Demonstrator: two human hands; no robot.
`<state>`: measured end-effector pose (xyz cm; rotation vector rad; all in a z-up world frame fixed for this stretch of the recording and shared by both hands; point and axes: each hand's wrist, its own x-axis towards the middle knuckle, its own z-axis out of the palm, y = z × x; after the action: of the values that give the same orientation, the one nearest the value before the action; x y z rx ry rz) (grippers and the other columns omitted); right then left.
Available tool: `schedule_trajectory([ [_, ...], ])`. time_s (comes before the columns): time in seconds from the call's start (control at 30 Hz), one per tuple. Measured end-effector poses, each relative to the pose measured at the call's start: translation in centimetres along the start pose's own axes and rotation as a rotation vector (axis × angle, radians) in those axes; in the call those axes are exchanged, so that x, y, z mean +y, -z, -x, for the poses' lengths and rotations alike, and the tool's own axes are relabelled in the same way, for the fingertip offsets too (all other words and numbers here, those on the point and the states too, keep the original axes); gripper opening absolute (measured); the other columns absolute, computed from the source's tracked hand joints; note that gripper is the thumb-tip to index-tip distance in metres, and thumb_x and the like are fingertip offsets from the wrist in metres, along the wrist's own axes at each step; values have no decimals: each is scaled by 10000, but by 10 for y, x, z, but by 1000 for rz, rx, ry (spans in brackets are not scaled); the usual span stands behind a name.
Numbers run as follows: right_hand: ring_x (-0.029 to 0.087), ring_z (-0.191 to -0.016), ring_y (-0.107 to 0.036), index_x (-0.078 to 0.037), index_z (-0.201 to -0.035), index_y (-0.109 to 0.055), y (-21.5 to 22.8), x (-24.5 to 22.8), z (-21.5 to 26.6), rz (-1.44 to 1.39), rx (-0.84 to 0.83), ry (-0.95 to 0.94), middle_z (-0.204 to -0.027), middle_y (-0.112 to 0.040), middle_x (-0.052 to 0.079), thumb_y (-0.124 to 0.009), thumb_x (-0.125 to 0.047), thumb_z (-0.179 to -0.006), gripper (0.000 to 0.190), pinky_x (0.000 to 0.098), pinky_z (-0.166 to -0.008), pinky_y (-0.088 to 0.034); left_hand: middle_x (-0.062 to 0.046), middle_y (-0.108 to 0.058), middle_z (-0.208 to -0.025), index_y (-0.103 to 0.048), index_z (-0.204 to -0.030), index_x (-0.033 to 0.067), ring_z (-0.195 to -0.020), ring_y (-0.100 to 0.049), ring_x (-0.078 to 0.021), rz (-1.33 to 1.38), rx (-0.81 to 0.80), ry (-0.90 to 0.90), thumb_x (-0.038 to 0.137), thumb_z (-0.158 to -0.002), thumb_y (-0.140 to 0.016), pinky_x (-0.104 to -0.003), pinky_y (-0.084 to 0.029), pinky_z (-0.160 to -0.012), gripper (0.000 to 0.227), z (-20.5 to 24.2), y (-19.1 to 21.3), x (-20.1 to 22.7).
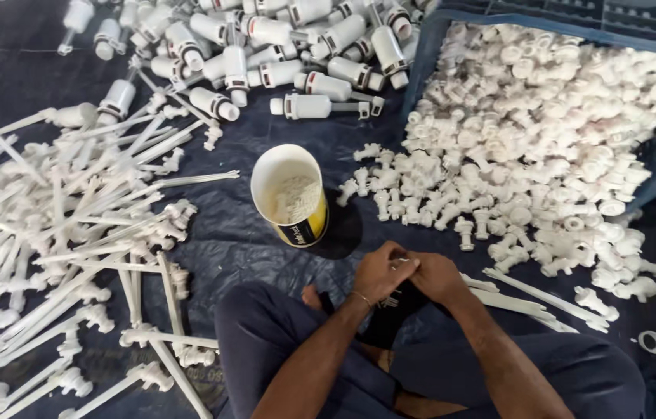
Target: The person sits on a tarp and repeatedly assembles white plastic components by hand. They pick up a long rod and a connector piece, insert the rod into the connector, and place the finished assembly on a pile to the left. This process is repeated continuously.
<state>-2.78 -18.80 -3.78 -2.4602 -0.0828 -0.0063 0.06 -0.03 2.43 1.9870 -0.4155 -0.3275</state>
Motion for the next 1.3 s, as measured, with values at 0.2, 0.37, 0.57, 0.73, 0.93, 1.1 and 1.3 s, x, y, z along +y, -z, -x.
schedule_trajectory([
  [0.2,412,-939,-697,-193,-1112,-729,4,-12,-2,38,-10,79,-979,-749,162,-619,-336,-893,284,511,-753,-554,-157,-772,-1028,-711,-1140,44,-950,-757,-283,-19,42,-27,610,-844,-689,-381,-575,-823,639,4,-1,-3],
  [0.37,429,-899,-705,-183,-1159,-711,9,-16,0,-25,-74,-16,-941,-746,181,-587,-330,-928,301,509,-728,-556,-157,-766,-1042,-695,-1189,28,-950,-752,-283,-34,-9,54,611,-828,-690,-376,-573,-825,686,4,0,-4],
  [0.57,448,-865,-692,-161,-1128,-718,9,-15,1,-45,-27,61,-904,-733,206,-577,-292,-926,278,516,-699,-548,-158,-771,-1025,-693,-1188,29,-933,-756,-272,-20,-23,79,601,-806,-689,-367,-576,-819,688,5,2,-1],
  [0.73,454,-831,-691,-127,-1104,-702,10,-16,0,-54,-23,87,-870,-728,215,-576,-279,-913,275,525,-671,-542,-149,-774,-1013,-694,-1186,36,-923,-758,-264,-38,-14,85,596,-810,-686,-365,-574,-817,675,6,2,1],
  [0.93,423,-755,-716,-124,-1079,-694,10,-20,-1,-46,-78,1,-811,-727,197,-552,-300,-946,263,517,-656,-544,-146,-776,-1013,-692,-1183,32,-924,-759,-259,-30,-21,87,590,-812,-688,-363,-577,-816,671,6,3,2],
  [1.1,422,-760,-706,-112,-1061,-696,12,-21,0,-66,-49,69,-813,-725,198,-552,-283,-937,256,509,-643,-542,-146,-774,-1016,-696,-1188,30,-925,-756,-257,-52,-20,95,602,-817,-690,-360,-572,-817,682,6,3,1],
  [1.3,396,-728,-721,-139,-1109,-709,8,-16,0,-73,-62,25,-807,-734,180,-553,-315,-953,282,495,-634,-551,-151,-766,-1012,-687,-1196,23,-914,-760,-257,-22,-42,105,625,-807,-701,-362,-588,-803,716,2,-1,-6],
])
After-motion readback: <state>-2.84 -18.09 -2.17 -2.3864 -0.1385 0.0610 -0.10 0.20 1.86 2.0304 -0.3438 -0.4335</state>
